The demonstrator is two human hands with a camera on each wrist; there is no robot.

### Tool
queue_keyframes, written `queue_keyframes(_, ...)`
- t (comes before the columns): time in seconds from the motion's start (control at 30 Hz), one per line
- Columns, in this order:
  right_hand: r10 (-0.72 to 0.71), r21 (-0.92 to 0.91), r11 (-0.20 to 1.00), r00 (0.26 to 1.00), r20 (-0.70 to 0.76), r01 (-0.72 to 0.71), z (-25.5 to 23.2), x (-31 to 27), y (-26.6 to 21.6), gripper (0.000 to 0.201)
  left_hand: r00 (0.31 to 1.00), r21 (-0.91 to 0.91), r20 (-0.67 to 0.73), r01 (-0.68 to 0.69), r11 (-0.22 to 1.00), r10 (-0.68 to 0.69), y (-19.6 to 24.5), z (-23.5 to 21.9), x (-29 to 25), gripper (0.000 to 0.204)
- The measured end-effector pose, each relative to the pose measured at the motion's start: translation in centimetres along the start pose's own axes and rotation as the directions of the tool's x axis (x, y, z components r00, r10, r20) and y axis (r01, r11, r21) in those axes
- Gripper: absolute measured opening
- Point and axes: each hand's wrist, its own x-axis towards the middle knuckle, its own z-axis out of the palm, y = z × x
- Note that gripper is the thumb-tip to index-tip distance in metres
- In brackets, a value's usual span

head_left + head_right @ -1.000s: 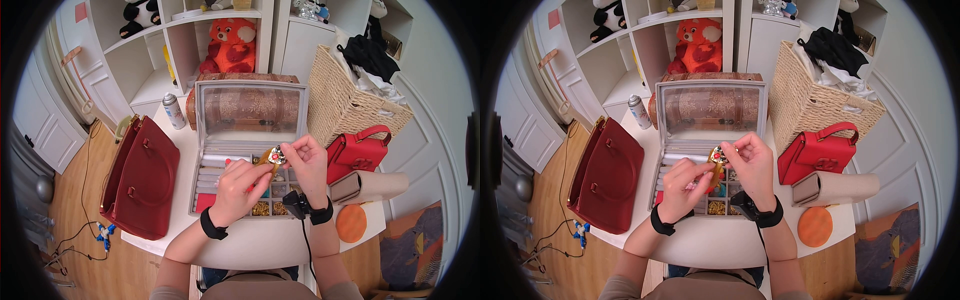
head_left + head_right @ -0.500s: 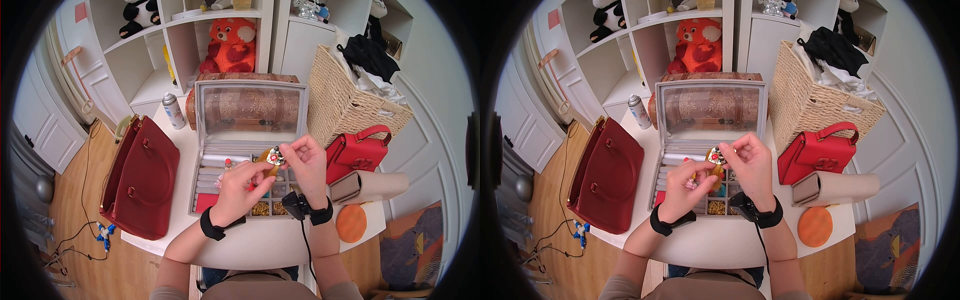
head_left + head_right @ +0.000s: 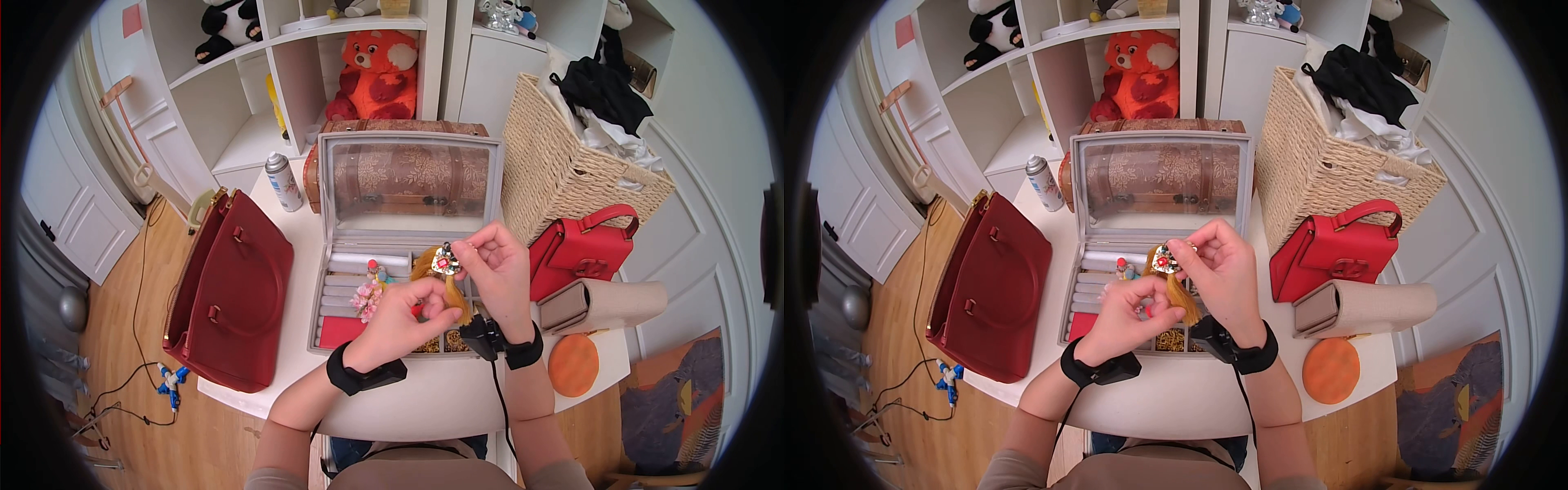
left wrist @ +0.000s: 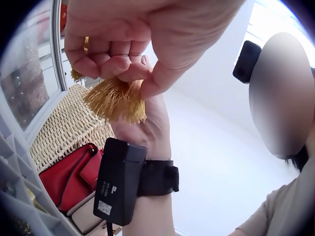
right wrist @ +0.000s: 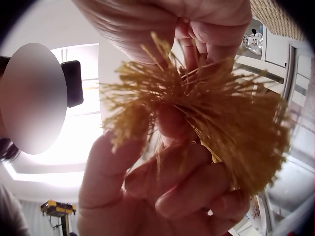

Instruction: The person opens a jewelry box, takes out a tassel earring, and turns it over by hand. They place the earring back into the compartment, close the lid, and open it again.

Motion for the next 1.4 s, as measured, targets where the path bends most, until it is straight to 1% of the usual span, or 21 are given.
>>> queue_keyframes(0.07,-0.002,-0.006,1.000,1.000,-0.006,0.002,-0.1,0.0,0.0,0.015,0.983,0.214,0.111,-0.168,0.962,0.147,0.0,-0.1,0.0,0.011)
queue_keyframes(0.1,-0.003,-0.018,1.000,1.000,-0.012,0.003,-0.2,0.0,-0.1,0.015,0.983,0.214,0.111,-0.169,0.962,0.148,0.0,0.0,-0.1,0.011)
queue_keyframes(0.17,-0.005,-0.029,1.000,1.000,-0.018,0.004,-0.3,0.1,-0.1,0.015,0.965,0.296,0.030,-0.257,0.920,0.260,0.2,0.3,-0.2,0.011)
queue_keyframes(0.2,-0.011,-0.028,1.000,1.000,-0.025,0.010,-0.3,0.1,-0.2,0.015,0.965,0.296,0.030,-0.257,0.920,0.260,0.2,0.3,-0.2,0.011)
queue_keyframes(0.27,-0.018,-0.027,0.999,0.999,-0.033,0.017,-0.3,0.2,-0.2,0.015,0.941,0.312,-0.087,-0.287,0.905,0.328,0.1,0.1,-0.3,0.010)
queue_keyframes(0.3,-0.017,-0.037,0.999,0.999,-0.045,0.015,-0.3,0.2,-0.3,0.015,0.941,0.312,-0.086,-0.287,0.905,0.328,0.1,-0.1,-0.3,0.010)
queue_keyframes(0.37,-0.016,-0.048,0.999,0.998,-0.057,0.013,-0.3,0.2,-0.4,0.015,0.890,0.352,-0.218,-0.311,0.883,0.400,0.1,-0.5,-0.3,0.016)
queue_keyframes(0.4,-0.020,-0.043,0.999,0.998,-0.060,0.017,-0.3,0.2,-0.4,0.015,0.888,0.384,-0.222,-0.300,0.873,0.403,0.0,-0.8,-0.3,0.022)
queue_keyframes(0.53,-0.032,-0.036,0.999,0.998,-0.061,0.030,-0.3,0.3,-0.4,0.014,0.888,0.417,-0.207,-0.301,0.858,0.412,0.6,-0.7,-0.2,0.024)
queue_keyframes(0.6,-0.030,-0.034,0.999,0.998,-0.059,0.028,-0.3,0.3,-0.4,0.014,0.905,0.426,-0.097,-0.338,0.839,0.414,0.6,-0.5,-0.2,0.032)
queue_keyframes(0.7,-0.033,-0.035,0.999,0.998,-0.055,0.031,-0.3,0.3,-0.3,0.014,0.897,0.436,-0.061,-0.371,0.820,0.438,0.3,-0.3,-0.1,0.039)
queue_keyframes(0.83,-0.055,-0.041,0.998,0.997,-0.058,0.053,-0.3,0.3,-0.2,0.014,0.904,0.421,-0.067,-0.359,0.833,0.423,0.0,-0.1,0.0,0.041)
queue_keyframes(0.9,-0.048,-0.037,0.998,0.997,-0.058,0.046,-0.3,0.3,-0.2,0.014,0.923,0.413,-0.071,-0.319,0.853,0.379,-0.1,-0.1,-0.1,0.042)
queue_keyframes(1.03,-0.047,-0.045,0.998,0.997,-0.063,0.044,-0.2,0.3,-0.3,0.015,0.919,0.428,-0.073,-0.321,0.845,0.386,0.0,-0.1,0.0,0.040)
queue_keyframes(1.1,-0.044,-0.063,0.997,0.997,-0.056,0.040,-0.2,0.2,-0.5,0.014,0.969,0.458,-0.024,-0.208,0.865,0.246,0.8,0.1,0.1,0.030)
queue_keyframes(1.13,-0.040,-0.080,0.996,0.998,-0.049,0.036,-0.2,0.1,-0.5,0.014,0.969,0.458,-0.024,-0.208,0.865,0.246,0.5,0.0,0.1,0.030)
queue_keyframes(1.2,-0.035,-0.082,0.996,0.998,-0.053,0.031,-0.3,0.1,-0.5,0.014,0.978,0.524,0.127,-0.206,0.826,0.164,-0.5,-0.4,0.2,0.022)
queue_keyframes(1.23,-0.031,-0.084,0.996,0.998,-0.058,0.026,-0.3,0.0,-0.5,0.014,0.978,0.525,0.127,-0.207,0.826,0.164,-0.6,-0.5,0.2,0.022)
queue_keyframes(1.3,-0.021,-0.092,0.996,0.998,-0.063,0.015,-0.3,0.0,-0.7,0.013,0.967,0.598,0.231,-0.225,0.769,0.103,-0.6,-0.8,0.3,0.020)
queue_keyframes(1.33,-0.011,-0.100,0.995,0.998,-0.069,0.004,-0.3,0.1,-0.8,0.013,0.967,0.598,0.231,-0.225,0.769,0.103,-0.6,-0.9,0.2,0.020)
queue_keyframes(1.4,-0.055,-0.130,0.991,0.996,-0.073,0.045,-0.3,0.2,-0.3,0.013,0.986,0.639,0.165,-0.101,0.763,-0.009,-0.6,-1.1,0.2,0.015)
